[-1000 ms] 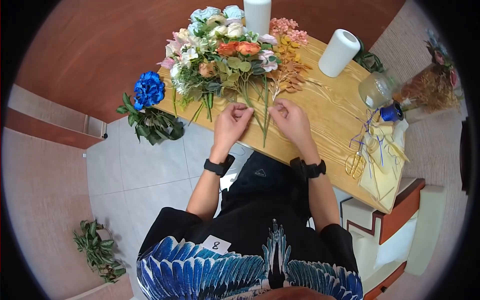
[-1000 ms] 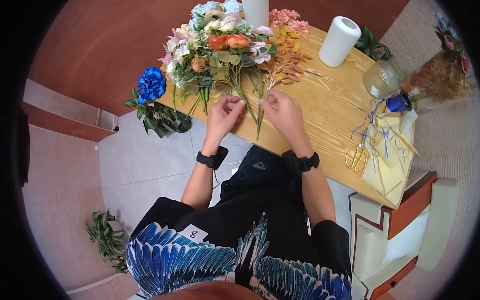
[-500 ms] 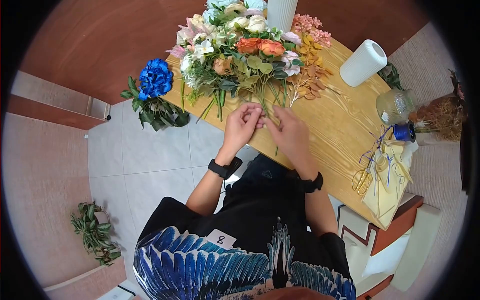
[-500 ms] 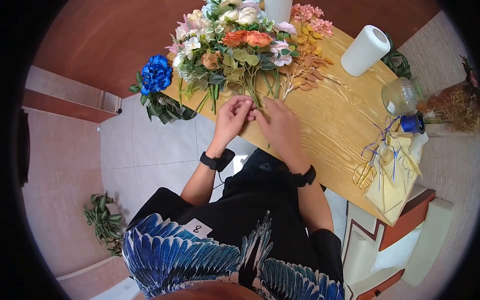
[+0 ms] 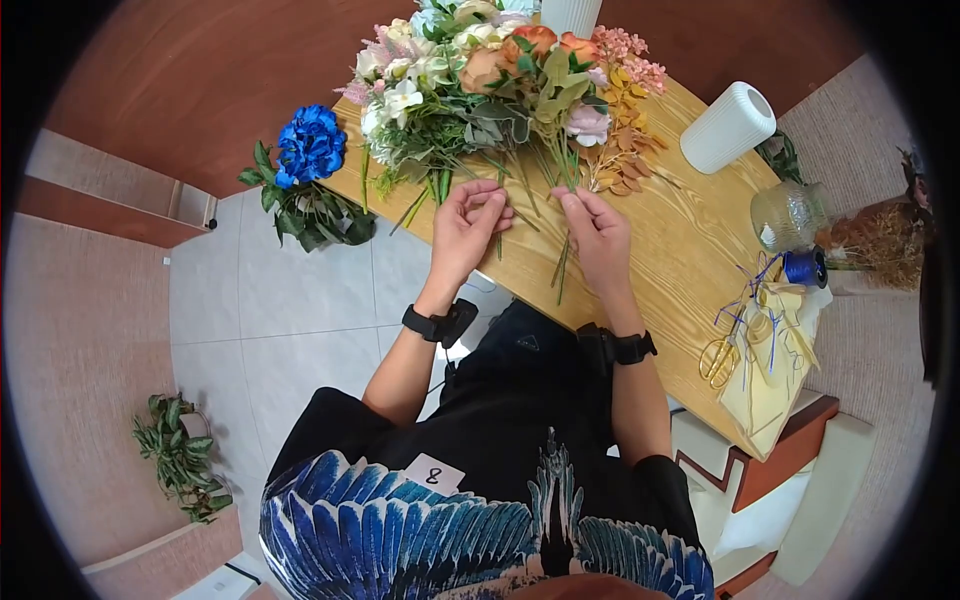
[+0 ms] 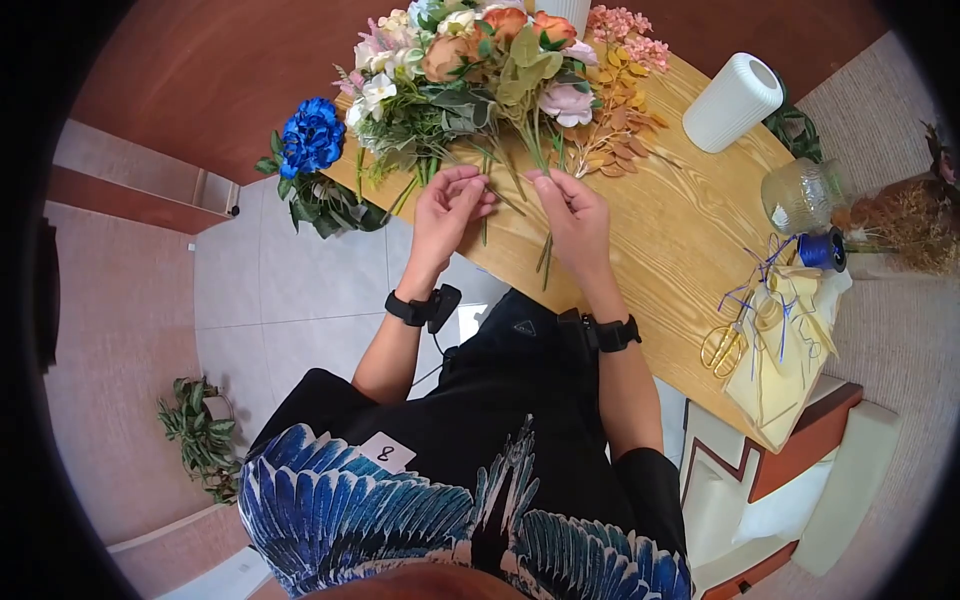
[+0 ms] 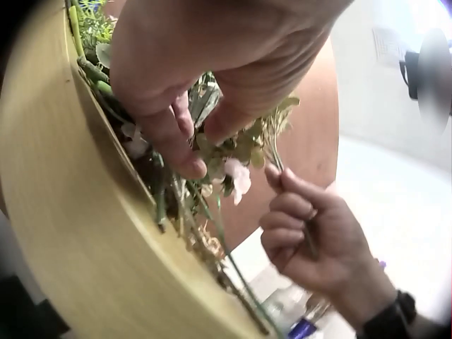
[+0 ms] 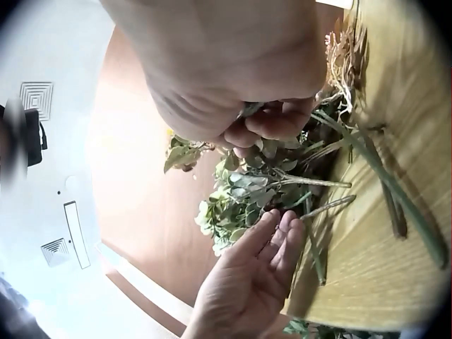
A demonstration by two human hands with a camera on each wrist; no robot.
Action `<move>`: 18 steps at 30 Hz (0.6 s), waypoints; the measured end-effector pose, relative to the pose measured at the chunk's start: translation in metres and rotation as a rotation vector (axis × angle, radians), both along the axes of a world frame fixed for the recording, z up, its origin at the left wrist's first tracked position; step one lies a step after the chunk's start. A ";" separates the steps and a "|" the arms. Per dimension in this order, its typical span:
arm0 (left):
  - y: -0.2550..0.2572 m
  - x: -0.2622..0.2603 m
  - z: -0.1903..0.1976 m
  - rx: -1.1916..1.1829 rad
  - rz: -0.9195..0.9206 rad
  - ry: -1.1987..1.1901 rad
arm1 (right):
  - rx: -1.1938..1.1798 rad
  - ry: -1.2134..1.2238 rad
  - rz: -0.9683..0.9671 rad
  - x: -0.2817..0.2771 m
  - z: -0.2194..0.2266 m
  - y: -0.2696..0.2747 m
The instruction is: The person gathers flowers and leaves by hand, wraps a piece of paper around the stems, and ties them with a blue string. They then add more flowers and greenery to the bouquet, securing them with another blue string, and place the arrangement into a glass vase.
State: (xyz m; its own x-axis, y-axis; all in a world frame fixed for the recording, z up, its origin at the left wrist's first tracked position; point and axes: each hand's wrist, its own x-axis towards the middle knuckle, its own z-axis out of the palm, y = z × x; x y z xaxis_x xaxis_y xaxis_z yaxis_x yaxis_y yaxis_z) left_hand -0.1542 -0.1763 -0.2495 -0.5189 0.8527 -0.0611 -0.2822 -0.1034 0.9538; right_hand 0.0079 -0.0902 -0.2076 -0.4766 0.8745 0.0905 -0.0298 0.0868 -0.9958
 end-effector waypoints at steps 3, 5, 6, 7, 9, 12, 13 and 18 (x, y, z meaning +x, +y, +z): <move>0.007 0.003 0.005 0.007 -0.009 -0.033 | -0.081 0.074 0.004 0.004 -0.002 0.006; 0.015 0.010 0.011 0.000 0.036 0.146 | -0.131 0.105 0.021 0.006 -0.006 0.001; 0.020 0.012 0.015 0.004 0.081 0.326 | -0.112 0.099 0.003 0.004 -0.007 -0.002; 0.022 0.015 0.017 -0.027 0.154 0.429 | -0.091 0.093 -0.018 0.003 -0.007 -0.005; 0.027 0.011 0.022 -0.089 0.128 0.492 | -0.061 0.061 -0.015 0.001 -0.007 -0.009; 0.040 -0.006 0.014 -0.137 0.086 0.485 | -0.013 0.034 -0.016 0.000 -0.018 -0.013; 0.045 -0.011 0.013 -0.113 0.070 0.414 | 0.014 0.039 -0.021 -0.002 -0.020 -0.012; 0.057 -0.014 -0.005 0.007 0.086 0.266 | 0.059 0.071 -0.023 -0.008 -0.026 -0.006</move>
